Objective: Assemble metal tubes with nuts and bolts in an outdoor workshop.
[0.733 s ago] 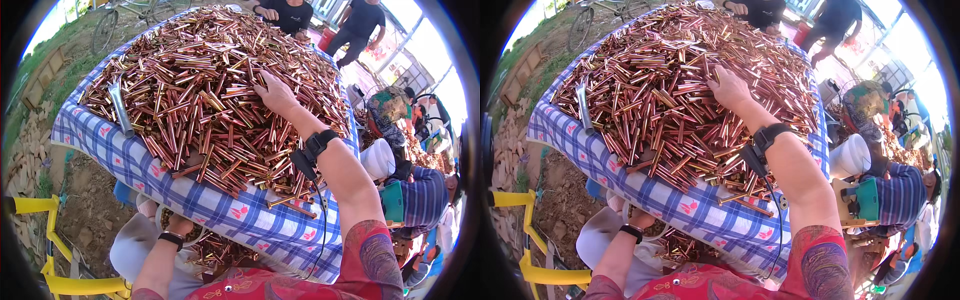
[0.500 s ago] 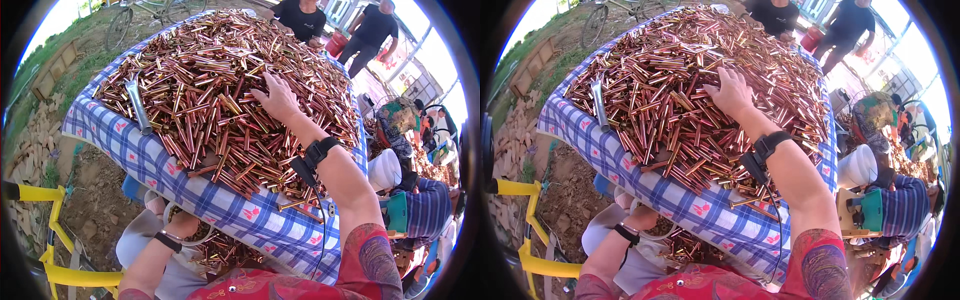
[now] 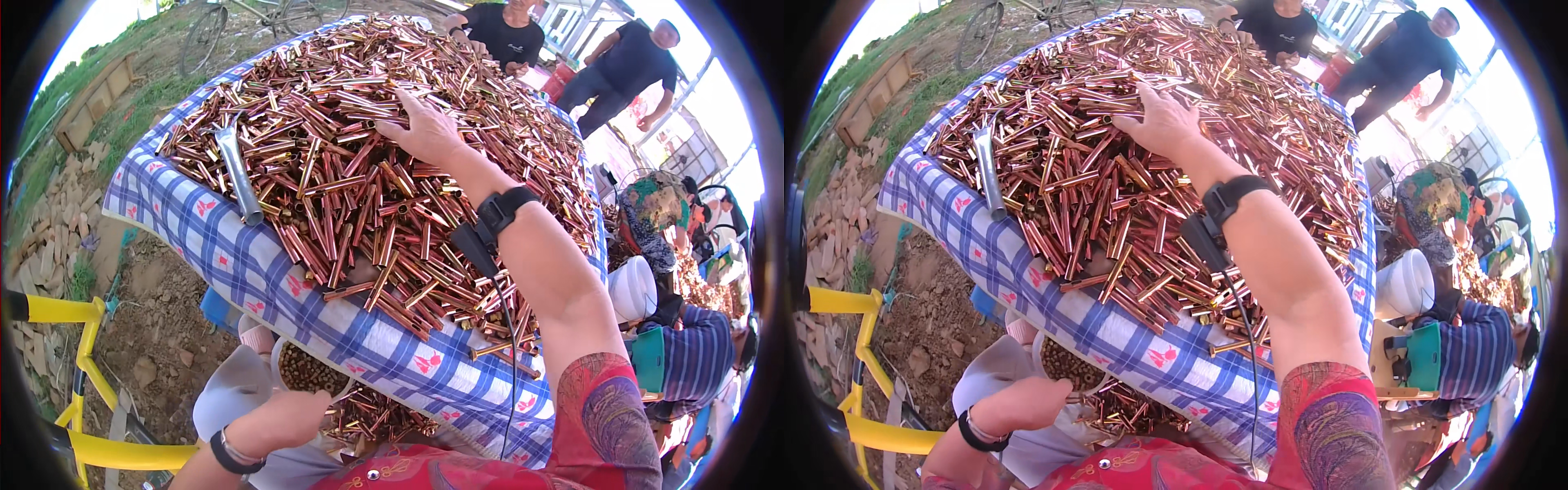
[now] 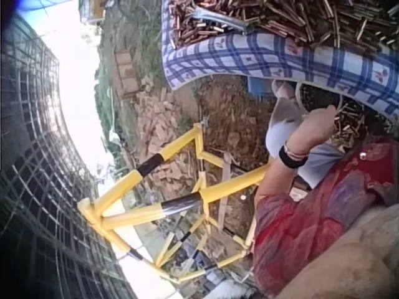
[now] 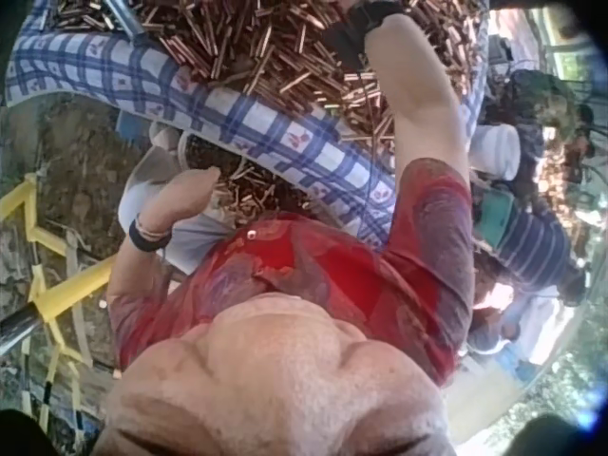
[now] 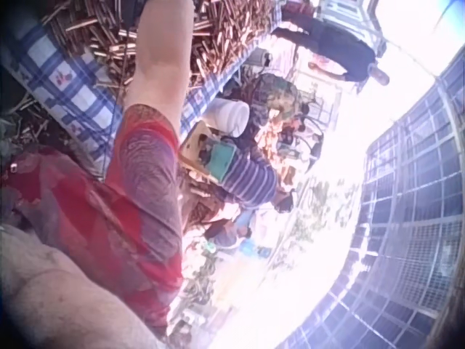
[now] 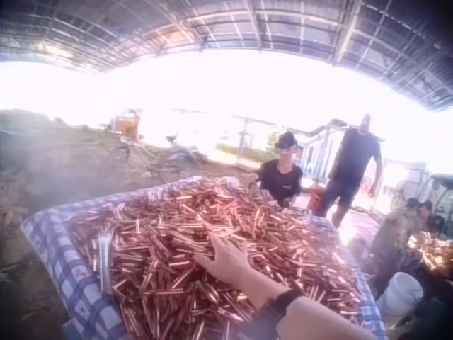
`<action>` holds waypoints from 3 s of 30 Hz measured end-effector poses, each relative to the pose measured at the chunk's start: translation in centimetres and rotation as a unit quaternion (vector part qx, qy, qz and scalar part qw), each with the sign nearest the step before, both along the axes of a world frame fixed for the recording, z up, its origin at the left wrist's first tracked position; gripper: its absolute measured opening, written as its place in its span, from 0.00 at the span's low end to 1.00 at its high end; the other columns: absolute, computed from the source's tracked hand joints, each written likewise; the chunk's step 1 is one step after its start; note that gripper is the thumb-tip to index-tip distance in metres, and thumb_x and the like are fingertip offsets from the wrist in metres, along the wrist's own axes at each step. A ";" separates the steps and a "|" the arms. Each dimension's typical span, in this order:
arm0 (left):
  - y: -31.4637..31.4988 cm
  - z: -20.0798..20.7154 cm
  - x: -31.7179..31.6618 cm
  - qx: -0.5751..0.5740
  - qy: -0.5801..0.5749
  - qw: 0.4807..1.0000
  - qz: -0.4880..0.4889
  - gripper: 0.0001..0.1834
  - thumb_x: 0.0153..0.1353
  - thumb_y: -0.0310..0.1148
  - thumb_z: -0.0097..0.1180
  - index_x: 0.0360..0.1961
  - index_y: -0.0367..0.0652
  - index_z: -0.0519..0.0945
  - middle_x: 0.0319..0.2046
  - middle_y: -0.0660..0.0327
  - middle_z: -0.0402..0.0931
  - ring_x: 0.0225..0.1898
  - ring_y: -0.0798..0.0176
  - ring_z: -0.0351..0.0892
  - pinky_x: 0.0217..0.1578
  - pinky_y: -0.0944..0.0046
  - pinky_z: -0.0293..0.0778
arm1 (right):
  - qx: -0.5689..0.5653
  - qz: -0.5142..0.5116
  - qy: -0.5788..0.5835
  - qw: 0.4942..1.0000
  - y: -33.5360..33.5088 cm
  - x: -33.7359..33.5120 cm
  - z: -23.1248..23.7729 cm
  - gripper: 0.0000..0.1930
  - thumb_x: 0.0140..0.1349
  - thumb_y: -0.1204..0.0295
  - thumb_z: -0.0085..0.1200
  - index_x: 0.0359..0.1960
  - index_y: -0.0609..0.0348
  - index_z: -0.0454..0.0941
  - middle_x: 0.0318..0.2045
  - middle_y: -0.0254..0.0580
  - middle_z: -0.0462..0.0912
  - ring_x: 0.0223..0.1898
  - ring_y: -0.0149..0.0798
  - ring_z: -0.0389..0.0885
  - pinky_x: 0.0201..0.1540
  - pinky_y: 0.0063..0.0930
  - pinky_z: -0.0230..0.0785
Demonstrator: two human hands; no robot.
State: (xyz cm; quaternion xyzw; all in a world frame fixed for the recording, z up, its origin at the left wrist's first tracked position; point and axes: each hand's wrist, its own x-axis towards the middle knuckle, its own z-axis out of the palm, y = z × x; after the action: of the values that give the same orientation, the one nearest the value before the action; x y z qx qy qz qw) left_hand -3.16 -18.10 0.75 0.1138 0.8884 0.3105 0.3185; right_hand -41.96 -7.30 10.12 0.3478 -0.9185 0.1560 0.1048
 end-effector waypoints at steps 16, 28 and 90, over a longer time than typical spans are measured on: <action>4.4 -1.2 0.4 -0.065 0.117 0.989 0.068 0.09 0.53 0.25 0.45 0.37 0.35 0.69 0.25 0.46 0.77 0.28 0.43 0.78 0.27 0.48 0.73 | -0.149 0.065 0.139 0.977 -4.3 1.0 -2.3 0.28 0.58 0.60 0.55 0.58 0.59 0.66 0.54 0.68 0.68 0.54 0.63 0.68 0.58 0.47 0.59; 7.9 -6.8 -0.3 -0.065 0.099 0.993 0.016 0.08 0.56 0.27 0.43 0.35 0.35 0.70 0.25 0.46 0.78 0.29 0.42 0.80 0.28 0.47 0.75 | -0.124 -0.040 0.164 0.978 9.5 1.6 -0.7 0.25 0.62 0.61 0.50 0.57 0.63 0.68 0.57 0.56 0.70 0.58 0.54 0.69 0.60 0.39 0.61; 13.0 -11.6 -3.6 -0.050 0.017 0.993 -0.107 0.19 0.55 0.33 0.47 0.48 0.37 0.75 0.46 0.44 0.76 0.47 0.43 0.77 0.46 0.48 0.73 | -0.065 -0.128 0.077 0.987 13.9 5.9 -5.1 0.18 0.65 0.61 0.42 0.52 0.51 0.74 0.52 0.39 0.77 0.56 0.45 0.70 0.58 0.43 0.59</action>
State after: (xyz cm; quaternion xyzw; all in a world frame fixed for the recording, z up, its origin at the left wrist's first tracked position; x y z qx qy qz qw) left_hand -6.79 -5.13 -10.83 0.1972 0.8908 0.2283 0.3398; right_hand -36.02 6.56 5.05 0.2313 -0.9324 0.1732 0.2169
